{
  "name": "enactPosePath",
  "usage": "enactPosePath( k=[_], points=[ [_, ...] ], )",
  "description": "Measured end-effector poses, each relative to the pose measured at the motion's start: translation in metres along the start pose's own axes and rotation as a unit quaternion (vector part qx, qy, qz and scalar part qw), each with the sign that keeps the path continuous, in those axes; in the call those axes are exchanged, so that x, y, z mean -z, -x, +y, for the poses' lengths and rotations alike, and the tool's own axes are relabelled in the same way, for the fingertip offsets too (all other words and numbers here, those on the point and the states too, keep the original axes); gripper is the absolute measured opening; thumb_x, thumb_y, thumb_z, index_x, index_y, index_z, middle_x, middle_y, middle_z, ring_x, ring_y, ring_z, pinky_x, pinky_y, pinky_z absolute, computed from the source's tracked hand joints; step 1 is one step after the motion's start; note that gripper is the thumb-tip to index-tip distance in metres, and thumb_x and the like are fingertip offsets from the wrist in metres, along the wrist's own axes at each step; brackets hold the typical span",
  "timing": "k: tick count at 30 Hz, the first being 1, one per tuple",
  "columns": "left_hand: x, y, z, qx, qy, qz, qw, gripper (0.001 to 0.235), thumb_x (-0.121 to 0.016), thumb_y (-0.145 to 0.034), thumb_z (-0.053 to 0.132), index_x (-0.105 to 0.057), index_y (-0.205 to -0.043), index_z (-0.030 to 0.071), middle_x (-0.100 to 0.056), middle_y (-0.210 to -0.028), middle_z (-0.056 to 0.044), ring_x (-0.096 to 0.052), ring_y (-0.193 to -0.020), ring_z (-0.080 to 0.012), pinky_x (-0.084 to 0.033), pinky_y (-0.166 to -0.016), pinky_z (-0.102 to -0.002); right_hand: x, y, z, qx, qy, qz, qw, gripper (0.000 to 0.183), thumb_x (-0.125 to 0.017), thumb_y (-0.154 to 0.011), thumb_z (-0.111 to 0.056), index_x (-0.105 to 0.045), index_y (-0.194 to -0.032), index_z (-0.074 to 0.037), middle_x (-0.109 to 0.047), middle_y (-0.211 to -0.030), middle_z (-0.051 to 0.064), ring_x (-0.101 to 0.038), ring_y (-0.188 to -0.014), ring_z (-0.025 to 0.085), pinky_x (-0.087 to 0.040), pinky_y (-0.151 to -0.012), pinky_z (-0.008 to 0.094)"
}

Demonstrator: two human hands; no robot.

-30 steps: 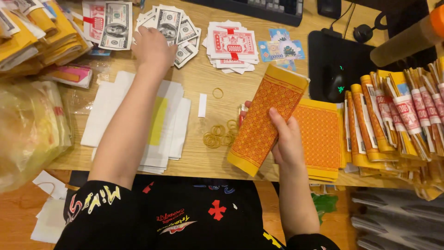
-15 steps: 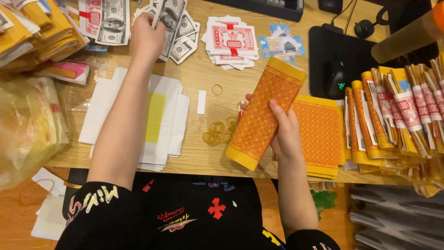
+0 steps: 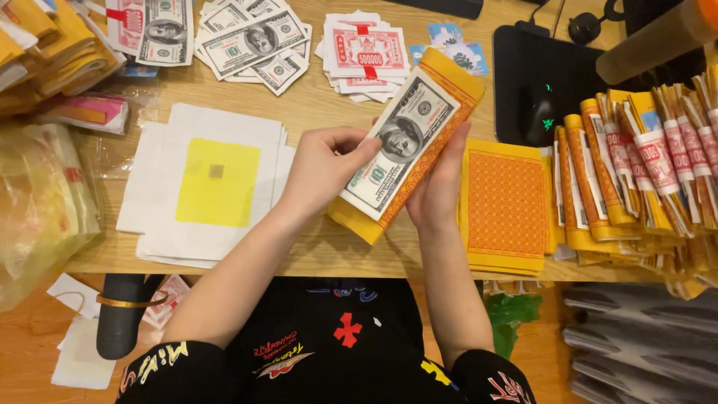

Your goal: Bundling ritual paper money by placing notes on yellow sheets and folding them

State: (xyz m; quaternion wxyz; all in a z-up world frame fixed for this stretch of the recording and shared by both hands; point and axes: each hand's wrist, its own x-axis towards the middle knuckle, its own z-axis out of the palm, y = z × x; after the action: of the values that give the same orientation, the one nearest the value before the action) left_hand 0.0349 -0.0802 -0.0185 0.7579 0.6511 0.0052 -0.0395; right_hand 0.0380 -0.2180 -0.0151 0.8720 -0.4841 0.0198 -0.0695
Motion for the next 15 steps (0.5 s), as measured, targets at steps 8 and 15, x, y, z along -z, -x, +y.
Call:
enactPosePath(
  k=[8,15],
  points=[
    [-0.009,0.015,0.007,-0.163,-0.137,0.054,0.976,0.029,-0.076,-0.083,0.02,-0.066,-0.108,0.01,-0.057,-0.082,-0.006,-0.051,-0.071,-0.0149,-0.048,-0.065,-0.029,0.034,-0.011,0.025,0.068,0.095,0.041,0.992,0.054,-0.065,-0.098,-0.016,-0.04,-0.145,-0.009,-0.061,-0.13,0.015,-0.062,-0.116,0.023,-0.056,-0.095,0.044],
    [0.003,0.013,-0.007,-0.042,-0.143,-0.091,0.985,0.05,-0.05,-0.099,0.027,-0.032,-0.134,-0.004,-0.05,-0.121,-0.036,-0.051,-0.116,-0.0521,-0.039,-0.1,-0.059,0.036,-0.035,0.02,0.097,0.244,-0.087,0.961,0.047,-0.052,-0.106,-0.016,-0.034,-0.149,-0.015,-0.053,-0.138,0.008,-0.045,-0.127,0.014,-0.038,-0.113,0.042]
  ],
)
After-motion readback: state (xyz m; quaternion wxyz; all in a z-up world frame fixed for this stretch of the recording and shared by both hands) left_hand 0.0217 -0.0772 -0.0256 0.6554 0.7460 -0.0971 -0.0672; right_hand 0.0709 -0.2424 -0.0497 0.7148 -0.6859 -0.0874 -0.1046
